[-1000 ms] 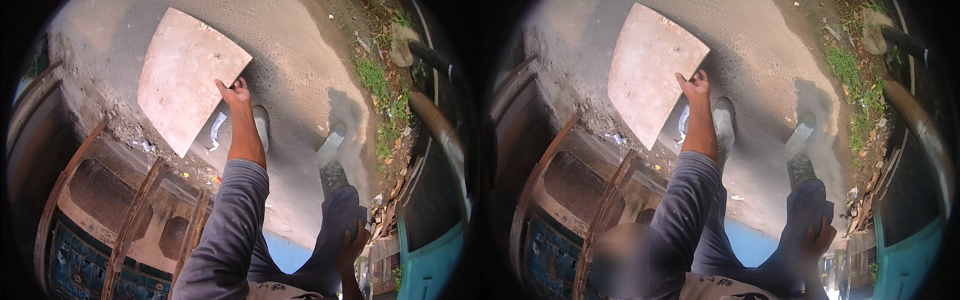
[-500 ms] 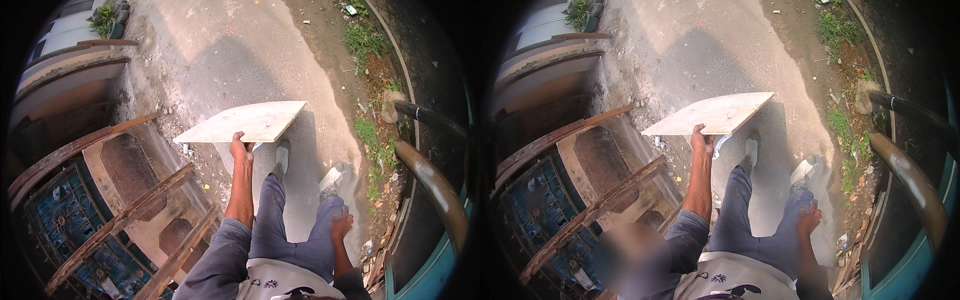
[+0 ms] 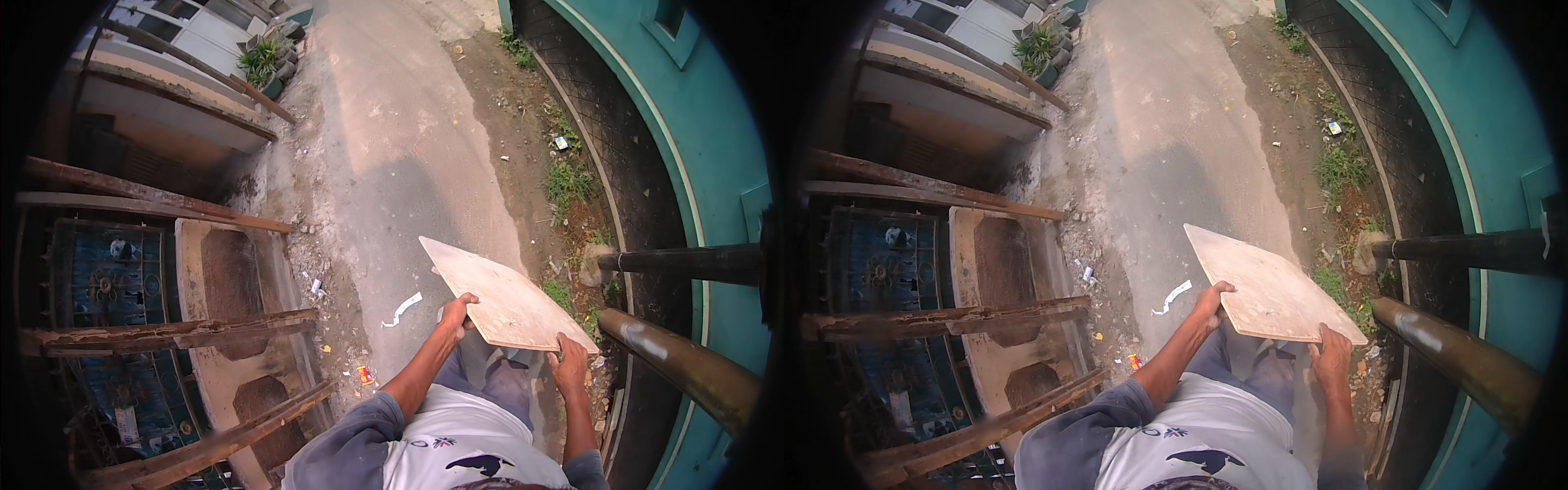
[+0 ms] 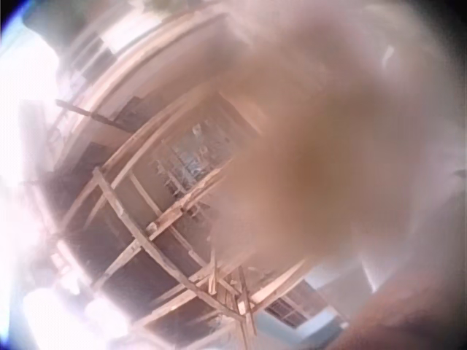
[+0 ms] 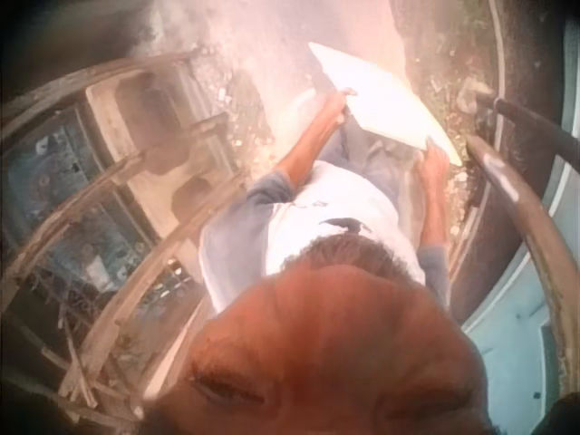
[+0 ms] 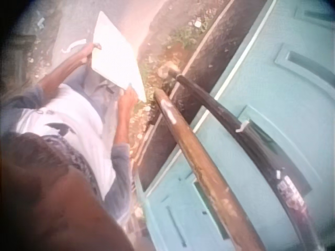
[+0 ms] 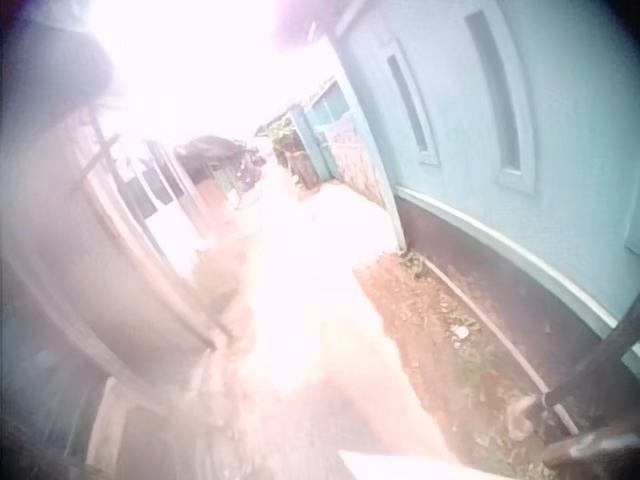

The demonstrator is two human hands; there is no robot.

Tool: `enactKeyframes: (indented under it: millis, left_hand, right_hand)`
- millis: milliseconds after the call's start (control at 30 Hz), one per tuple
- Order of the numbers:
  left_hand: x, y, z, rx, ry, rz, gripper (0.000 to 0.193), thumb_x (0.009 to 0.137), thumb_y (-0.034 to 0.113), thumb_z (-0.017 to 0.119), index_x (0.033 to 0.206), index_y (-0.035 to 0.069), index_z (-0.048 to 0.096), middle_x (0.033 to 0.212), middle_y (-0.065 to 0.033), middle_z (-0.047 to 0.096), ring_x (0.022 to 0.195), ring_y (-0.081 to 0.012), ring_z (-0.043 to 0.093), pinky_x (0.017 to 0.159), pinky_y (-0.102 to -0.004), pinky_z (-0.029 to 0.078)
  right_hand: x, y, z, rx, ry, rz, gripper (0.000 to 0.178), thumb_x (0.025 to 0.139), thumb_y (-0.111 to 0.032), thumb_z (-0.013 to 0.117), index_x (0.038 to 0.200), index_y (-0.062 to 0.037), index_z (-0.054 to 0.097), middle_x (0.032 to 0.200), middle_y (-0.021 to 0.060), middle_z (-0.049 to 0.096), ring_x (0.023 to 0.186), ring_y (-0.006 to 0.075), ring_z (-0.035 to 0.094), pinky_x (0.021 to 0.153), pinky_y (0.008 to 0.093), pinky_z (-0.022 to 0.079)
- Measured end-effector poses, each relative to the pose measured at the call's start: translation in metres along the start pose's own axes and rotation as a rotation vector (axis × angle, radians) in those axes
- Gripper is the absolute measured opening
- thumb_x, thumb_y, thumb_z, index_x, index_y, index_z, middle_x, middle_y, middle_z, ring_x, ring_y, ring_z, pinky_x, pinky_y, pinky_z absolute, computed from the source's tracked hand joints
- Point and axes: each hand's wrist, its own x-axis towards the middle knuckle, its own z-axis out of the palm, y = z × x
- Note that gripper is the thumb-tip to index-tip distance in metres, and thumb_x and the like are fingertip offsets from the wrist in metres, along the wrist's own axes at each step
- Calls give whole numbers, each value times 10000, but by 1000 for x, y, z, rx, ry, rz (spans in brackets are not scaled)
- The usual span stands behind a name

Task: The person repeatedly picks up wooden planks and boards from a narrow outdoor alley and carries them into a cluttered room. The person handles the wood by hand, moving pieces one at a time between the alley and the interior space.

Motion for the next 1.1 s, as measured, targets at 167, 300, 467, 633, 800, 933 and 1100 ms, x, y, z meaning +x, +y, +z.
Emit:
enactKeyframes:
  millis: [167, 300, 467, 633, 800, 933, 1100]
  left_hand:
    - [-28, 18, 35, 103, -89, -28, 434, 804, 199, 641, 1127, -81, 569, 965, -151, 675, 794, -232, 700, 688, -345, 616]
    - [-61, 76, 75, 128, -99, 10, 385, 783, 170, 629, 1097, -46, 574, 974, -185, 667, 820, -262, 700, 703, -403, 618]
    - [13, 117, 49, 27, -237, 31, 234, 826, 226, 621, 844, 18, 514, 827, -135, 624, 670, -232, 664, 566, -375, 584]
    - [68, 217, -14, 41, -324, 27, 483, 866, 368, 631, 1190, 18, 554, 1129, -91, 635, 952, -207, 649, 768, -325, 560]
    - [53, 334, -71, 14, -157, 304, 473, 867, 373, 635, 1170, 17, 560, 1106, -93, 639, 923, -206, 650, 745, -326, 559]
    - [61, 380, -151, -55, 58, 455, 466, 868, 377, 638, 1155, 17, 564, 1088, -94, 642, 900, -206, 651, 727, -328, 558]
    - [90, 415, -234, -109, 328, 496, 457, 870, 382, 642, 1135, 16, 569, 1065, -95, 645, 871, -205, 651, 703, -330, 557]
  right_hand:
    - [-20, 1, -33, -8, 152, -240, 338, 750, -24, 672, 1087, -10, 666, 1044, 188, 662, 1017, 370, 601, 917, 438, 472]
    - [24, 48, -3, -129, 161, -337, 535, 864, -473, 633, 1236, -89, 651, 1086, 162, 679, 1027, 283, 624, 956, 458, 475]
    - [126, 11, -21, -341, -21, -262, 336, 829, -185, 608, 1148, -147, 707, 965, 207, 679, 945, 377, 633, 847, 473, 501]
    - [237, -99, -36, -357, 14, -398, 282, 842, -235, 586, 1076, -163, 725, 863, 170, 695, 830, 396, 659, 792, 491, 515]
    - [376, -142, -9, -294, -88, -337, 314, 870, -297, 546, 1073, -125, 713, 941, 180, 702, 925, 388, 668, 829, 498, 511]
    - [449, -215, -11, -355, -184, -311, 348, 893, -300, 508, 1096, -97, 704, 1008, 201, 698, 997, 394, 663, 862, 500, 512]
    - [561, -246, 13, -486, -249, -438, 368, 925, -316, 476, 1081, -73, 704, 1008, 225, 693, 995, 422, 659, 841, 516, 526]
